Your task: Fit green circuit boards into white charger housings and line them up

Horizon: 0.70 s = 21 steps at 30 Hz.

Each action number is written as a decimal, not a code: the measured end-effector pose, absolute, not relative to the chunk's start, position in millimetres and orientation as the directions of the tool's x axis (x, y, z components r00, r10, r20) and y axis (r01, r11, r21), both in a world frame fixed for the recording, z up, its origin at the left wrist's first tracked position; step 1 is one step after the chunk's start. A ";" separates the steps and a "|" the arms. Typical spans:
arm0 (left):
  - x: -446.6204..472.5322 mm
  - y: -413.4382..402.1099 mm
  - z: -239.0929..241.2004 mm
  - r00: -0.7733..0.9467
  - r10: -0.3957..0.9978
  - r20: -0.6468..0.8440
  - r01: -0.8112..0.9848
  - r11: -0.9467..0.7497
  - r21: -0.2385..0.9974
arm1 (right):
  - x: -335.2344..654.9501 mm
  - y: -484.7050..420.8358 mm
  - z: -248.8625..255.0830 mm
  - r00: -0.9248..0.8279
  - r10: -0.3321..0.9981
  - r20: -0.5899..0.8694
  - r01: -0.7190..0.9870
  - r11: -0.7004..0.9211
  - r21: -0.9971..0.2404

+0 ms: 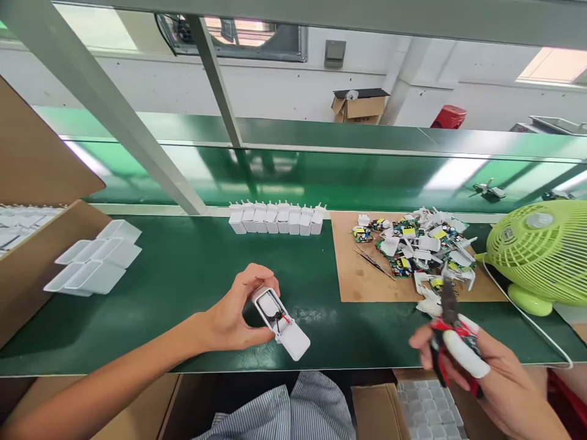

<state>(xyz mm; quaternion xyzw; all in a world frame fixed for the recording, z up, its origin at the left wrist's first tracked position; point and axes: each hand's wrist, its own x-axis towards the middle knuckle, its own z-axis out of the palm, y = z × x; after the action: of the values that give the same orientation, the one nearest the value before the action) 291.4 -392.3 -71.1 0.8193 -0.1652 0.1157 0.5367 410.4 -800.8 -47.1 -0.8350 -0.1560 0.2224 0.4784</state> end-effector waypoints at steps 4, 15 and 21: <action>281.5 -395.4 -64.0 0.878 -0.137 0.458 -0.470 -0.425 0.774 | 406.8 -745.1 -20.2 0.649 0.707 -0.281 0.175 -0.498 -0.849; 256.2 -389.7 -54.8 0.887 -0.130 0.443 -0.441 -0.524 0.729 | 384.9 -667.3 -12.1 0.301 0.931 0.207 0.950 -0.313 0.026; 252.1 -390.5 -51.0 0.913 -0.159 0.376 -0.396 -0.570 0.720 | 377.4 -658.8 -8.6 0.274 0.930 0.246 0.938 -0.314 0.144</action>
<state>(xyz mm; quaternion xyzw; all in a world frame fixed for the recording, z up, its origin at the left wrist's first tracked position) 252.1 -390.5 -51.0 0.8756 -0.1583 0.1359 0.4357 377.4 -658.8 -8.6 -0.7979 -0.5853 -0.1432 0.0146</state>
